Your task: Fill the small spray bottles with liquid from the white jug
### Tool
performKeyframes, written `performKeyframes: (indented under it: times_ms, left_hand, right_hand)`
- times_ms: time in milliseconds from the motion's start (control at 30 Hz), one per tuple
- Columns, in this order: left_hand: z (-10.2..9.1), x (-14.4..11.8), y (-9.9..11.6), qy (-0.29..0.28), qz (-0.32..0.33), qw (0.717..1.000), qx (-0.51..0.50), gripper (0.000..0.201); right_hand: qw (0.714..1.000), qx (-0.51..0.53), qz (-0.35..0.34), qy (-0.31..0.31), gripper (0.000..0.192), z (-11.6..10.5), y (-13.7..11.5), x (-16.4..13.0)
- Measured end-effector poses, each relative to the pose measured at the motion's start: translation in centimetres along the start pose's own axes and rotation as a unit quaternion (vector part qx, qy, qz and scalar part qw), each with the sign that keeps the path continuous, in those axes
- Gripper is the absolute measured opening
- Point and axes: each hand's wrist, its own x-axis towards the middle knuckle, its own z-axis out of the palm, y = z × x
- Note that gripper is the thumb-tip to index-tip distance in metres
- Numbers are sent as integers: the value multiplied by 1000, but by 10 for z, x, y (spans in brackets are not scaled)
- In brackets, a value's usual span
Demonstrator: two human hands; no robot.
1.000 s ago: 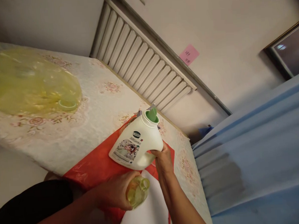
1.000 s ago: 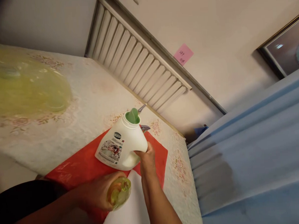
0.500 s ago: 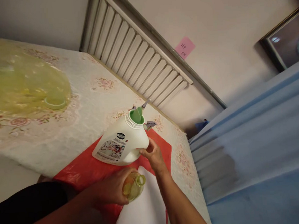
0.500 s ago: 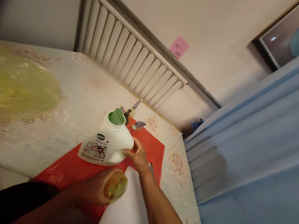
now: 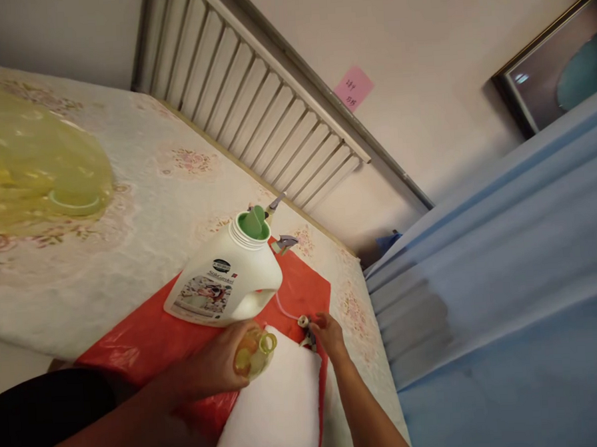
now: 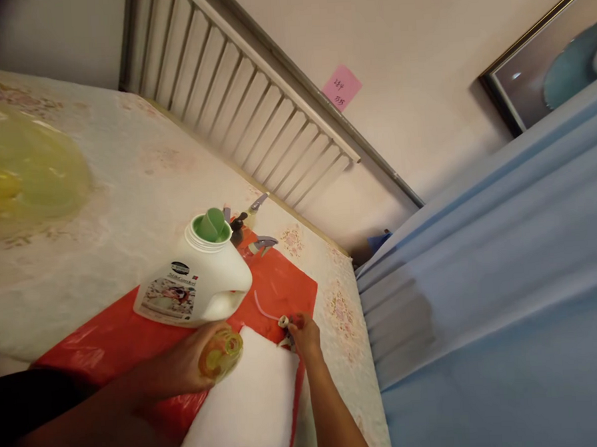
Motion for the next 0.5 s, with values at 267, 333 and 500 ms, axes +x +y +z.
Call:
performKeyframes:
  times_ms: [267, 333, 500]
  left_hand:
    - [0, 2, 0, -13, -27, 999, -29, 59]
    - [0, 2, 1, -4, -27, 999, -20, 57]
    - [2, 0, -5, 2, -11, 1000, -3, 65]
  right_hand:
    - [993, -86, 75, -7, 36, 18, 18, 8]
    - [991, -98, 94, -13, 39, 20, 19, 10]
    - [983, -105, 147, -45, 33, 24, 22, 11]
